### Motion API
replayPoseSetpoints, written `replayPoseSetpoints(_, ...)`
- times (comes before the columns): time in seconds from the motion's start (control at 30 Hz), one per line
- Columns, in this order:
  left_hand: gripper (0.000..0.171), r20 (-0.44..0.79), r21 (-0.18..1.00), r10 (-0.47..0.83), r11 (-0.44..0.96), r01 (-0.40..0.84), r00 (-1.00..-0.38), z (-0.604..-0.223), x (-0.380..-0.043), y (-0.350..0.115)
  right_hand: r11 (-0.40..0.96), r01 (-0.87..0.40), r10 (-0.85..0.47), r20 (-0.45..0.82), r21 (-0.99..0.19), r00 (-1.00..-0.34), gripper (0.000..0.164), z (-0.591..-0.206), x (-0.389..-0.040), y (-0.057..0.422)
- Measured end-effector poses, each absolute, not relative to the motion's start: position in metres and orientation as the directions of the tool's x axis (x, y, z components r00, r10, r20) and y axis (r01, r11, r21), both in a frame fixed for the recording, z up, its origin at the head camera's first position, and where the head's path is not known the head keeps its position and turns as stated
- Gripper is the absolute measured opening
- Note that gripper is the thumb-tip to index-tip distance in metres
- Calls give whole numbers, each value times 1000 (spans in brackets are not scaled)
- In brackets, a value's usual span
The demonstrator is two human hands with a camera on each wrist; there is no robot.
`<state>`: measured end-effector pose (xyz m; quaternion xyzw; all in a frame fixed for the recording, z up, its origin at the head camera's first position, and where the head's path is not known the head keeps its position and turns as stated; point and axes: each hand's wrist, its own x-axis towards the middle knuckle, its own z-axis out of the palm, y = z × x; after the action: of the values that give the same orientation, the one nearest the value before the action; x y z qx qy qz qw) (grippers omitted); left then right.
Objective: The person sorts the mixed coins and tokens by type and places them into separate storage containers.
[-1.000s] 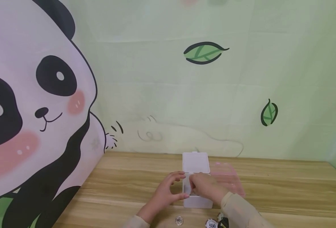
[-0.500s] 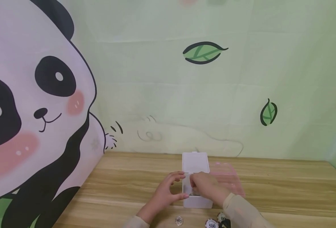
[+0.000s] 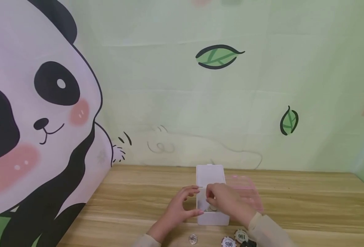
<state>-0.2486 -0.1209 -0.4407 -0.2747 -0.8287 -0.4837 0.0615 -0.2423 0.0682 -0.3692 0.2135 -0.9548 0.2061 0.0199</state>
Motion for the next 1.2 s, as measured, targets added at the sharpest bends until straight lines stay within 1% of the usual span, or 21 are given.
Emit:
replayPoseSetpoints(0.33, 57, 371, 768, 393, 379, 516, -841, -443, -248, -122, 746, -445, -389, 219, -495, -895, 10, -367, -231, 75)
replayPoseSetpoints(0.43, 57, 373, 764, 389, 387, 517, -842, -444, -249, -122, 735, -454, -380, 248, -504, -891, 8, -367, -227, 76)
replayPoseSetpoints(0.6, 56, 375, 761, 383, 393, 516, -844, -445, -249, -122, 711, -514, -407, 316, -479, -857, 6, -368, -218, 76)
replayPoseSetpoints(0.83, 57, 381, 761, 378, 390, 518, -844, -446, -249, -123, 645, -630, -487, 403, -432, -775, 8, -370, -205, 74)
replayPoseSetpoints(1.07, 59, 373, 749, 386, 412, 519, -844, -445, -250, -122, 632, -648, -499, 417, -424, -760, 6, -374, -194, 71)
replayPoseSetpoints(1.2, 59, 386, 738, 393, 410, 535, -834, -444, -251, -121, 628, -633, -499, 389, -453, -774, 6, -378, -189, 70)
